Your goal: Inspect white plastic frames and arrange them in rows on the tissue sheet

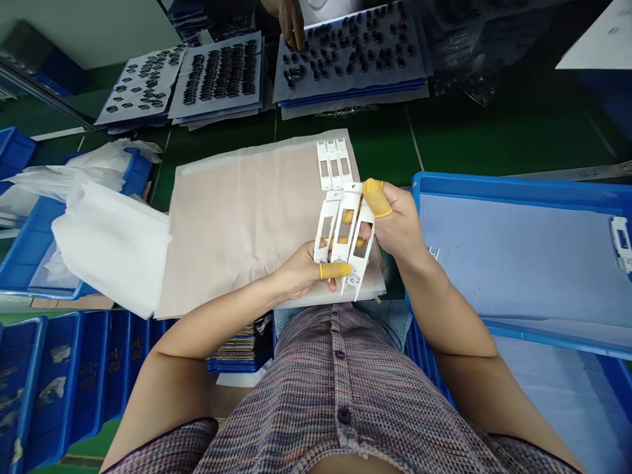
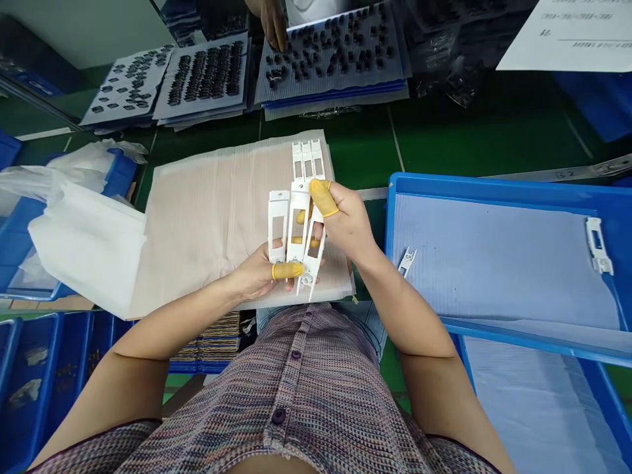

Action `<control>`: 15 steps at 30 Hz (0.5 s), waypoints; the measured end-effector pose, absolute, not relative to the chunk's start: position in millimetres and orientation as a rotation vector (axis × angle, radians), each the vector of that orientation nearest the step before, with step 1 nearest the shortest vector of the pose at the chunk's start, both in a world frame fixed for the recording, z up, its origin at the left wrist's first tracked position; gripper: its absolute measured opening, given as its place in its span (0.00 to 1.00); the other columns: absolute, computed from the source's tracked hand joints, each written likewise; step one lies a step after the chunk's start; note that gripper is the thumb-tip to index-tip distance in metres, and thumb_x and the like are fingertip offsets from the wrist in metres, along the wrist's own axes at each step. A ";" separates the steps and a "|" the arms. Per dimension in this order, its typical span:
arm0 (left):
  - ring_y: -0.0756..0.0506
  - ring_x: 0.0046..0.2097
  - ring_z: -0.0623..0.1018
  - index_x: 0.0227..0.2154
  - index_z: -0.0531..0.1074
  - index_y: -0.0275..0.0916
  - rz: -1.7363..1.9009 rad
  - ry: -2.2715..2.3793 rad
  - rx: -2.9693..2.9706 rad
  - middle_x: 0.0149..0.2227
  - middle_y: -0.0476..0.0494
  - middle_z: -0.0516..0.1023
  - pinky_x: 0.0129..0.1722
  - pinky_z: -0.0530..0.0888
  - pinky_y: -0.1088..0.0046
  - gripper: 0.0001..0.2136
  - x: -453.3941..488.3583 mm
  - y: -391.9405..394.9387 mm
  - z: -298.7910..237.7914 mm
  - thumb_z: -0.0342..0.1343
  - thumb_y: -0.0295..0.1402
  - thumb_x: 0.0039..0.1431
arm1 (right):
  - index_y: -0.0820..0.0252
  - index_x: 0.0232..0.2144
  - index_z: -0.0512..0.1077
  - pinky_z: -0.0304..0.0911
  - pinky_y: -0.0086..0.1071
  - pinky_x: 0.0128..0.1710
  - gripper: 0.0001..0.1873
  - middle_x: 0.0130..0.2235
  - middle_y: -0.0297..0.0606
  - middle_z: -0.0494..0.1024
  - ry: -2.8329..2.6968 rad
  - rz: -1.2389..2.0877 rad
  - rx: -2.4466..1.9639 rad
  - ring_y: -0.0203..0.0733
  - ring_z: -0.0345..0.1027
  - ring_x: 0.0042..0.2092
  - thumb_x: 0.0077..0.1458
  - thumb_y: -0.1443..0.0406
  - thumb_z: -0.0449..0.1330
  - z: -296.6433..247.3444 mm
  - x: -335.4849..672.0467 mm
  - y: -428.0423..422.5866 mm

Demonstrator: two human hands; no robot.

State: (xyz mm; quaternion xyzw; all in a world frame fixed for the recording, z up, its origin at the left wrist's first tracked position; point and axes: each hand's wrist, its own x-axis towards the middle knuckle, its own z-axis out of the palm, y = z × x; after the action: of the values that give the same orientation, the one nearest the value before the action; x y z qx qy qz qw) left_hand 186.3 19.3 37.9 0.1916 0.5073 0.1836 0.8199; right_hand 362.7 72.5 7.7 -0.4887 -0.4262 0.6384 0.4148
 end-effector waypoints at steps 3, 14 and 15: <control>0.49 0.32 0.79 0.37 0.79 0.35 0.422 1.086 0.371 0.36 0.42 0.82 0.20 0.69 0.82 0.24 188.8 17.2 39.6 0.79 0.41 0.38 | 0.52 0.29 0.72 0.63 0.31 0.18 0.30 0.19 0.27 0.67 -1.017 1.607 -1.169 0.33 0.60 0.18 0.59 0.35 0.58 10.9 363.2 69.7; 0.49 0.33 0.78 0.37 0.80 0.35 0.402 1.071 0.360 0.35 0.43 0.81 0.21 0.69 0.81 0.24 188.3 16.2 44.5 0.79 0.39 0.37 | 0.54 0.29 0.73 0.58 0.28 0.15 0.26 0.18 0.26 0.66 -0.975 1.630 -1.144 0.31 0.56 0.16 0.61 0.40 0.62 20.9 363.6 68.1; 0.49 0.33 0.78 0.37 0.80 0.35 0.400 1.070 0.362 0.36 0.43 0.81 0.21 0.69 0.81 0.24 188.1 15.9 44.7 0.79 0.39 0.37 | 0.54 0.29 0.73 0.58 0.28 0.16 0.26 0.18 0.27 0.66 -0.977 1.633 -1.147 0.31 0.56 0.16 0.61 0.40 0.62 21.2 363.8 68.0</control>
State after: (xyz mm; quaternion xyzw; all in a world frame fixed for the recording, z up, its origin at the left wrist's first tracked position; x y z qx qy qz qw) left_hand 188.1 15.9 44.7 0.1703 0.5036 0.1881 0.8258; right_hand 363.8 68.0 21.2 -0.4625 -0.3941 0.6585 0.4440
